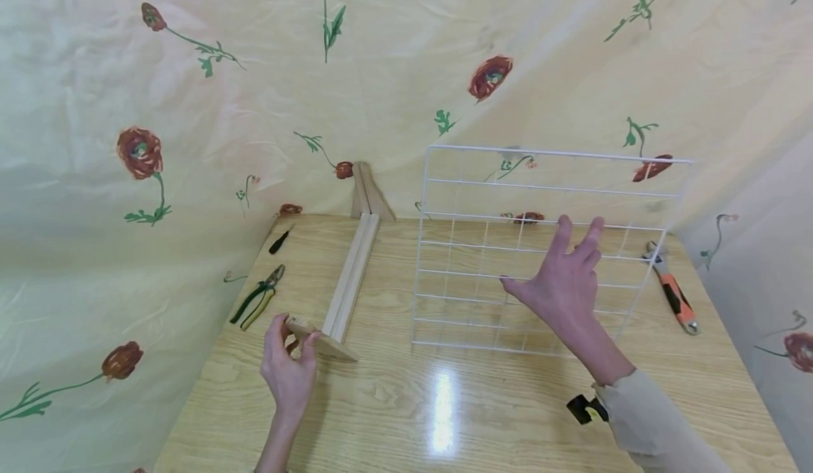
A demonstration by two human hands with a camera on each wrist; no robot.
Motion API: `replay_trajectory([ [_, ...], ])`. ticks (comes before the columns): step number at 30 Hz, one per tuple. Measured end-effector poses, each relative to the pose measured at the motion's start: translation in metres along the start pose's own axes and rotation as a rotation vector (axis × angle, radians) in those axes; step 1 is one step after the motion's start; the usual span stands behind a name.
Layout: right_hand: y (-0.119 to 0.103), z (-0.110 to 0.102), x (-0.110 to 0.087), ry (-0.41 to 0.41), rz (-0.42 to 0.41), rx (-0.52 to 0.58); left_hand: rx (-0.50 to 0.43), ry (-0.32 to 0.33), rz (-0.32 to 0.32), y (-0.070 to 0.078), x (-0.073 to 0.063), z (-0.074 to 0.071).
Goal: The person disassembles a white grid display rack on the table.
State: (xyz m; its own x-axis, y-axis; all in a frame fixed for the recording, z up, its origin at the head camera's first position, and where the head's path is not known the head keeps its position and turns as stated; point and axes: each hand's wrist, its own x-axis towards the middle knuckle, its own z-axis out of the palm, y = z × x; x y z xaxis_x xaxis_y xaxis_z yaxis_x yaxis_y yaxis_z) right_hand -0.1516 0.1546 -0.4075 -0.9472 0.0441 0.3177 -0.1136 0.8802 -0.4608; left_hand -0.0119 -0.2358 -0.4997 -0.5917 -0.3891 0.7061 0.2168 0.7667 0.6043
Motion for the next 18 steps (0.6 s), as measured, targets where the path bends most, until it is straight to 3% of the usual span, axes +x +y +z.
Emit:
replay_trajectory([
  [6,0.002,0.003,0.001,-0.060,0.017,-0.029,0.006,-0.018,-0.031,0.000,0.000,-0.001],
  [13,0.002,0.009,0.005,-0.130,0.030,-0.047,0.008,0.016,0.012,0.002,0.002,0.000],
  [18,0.002,0.014,0.007,-0.150,0.036,-0.056,0.010,0.017,0.007,0.002,0.002,0.000],
])
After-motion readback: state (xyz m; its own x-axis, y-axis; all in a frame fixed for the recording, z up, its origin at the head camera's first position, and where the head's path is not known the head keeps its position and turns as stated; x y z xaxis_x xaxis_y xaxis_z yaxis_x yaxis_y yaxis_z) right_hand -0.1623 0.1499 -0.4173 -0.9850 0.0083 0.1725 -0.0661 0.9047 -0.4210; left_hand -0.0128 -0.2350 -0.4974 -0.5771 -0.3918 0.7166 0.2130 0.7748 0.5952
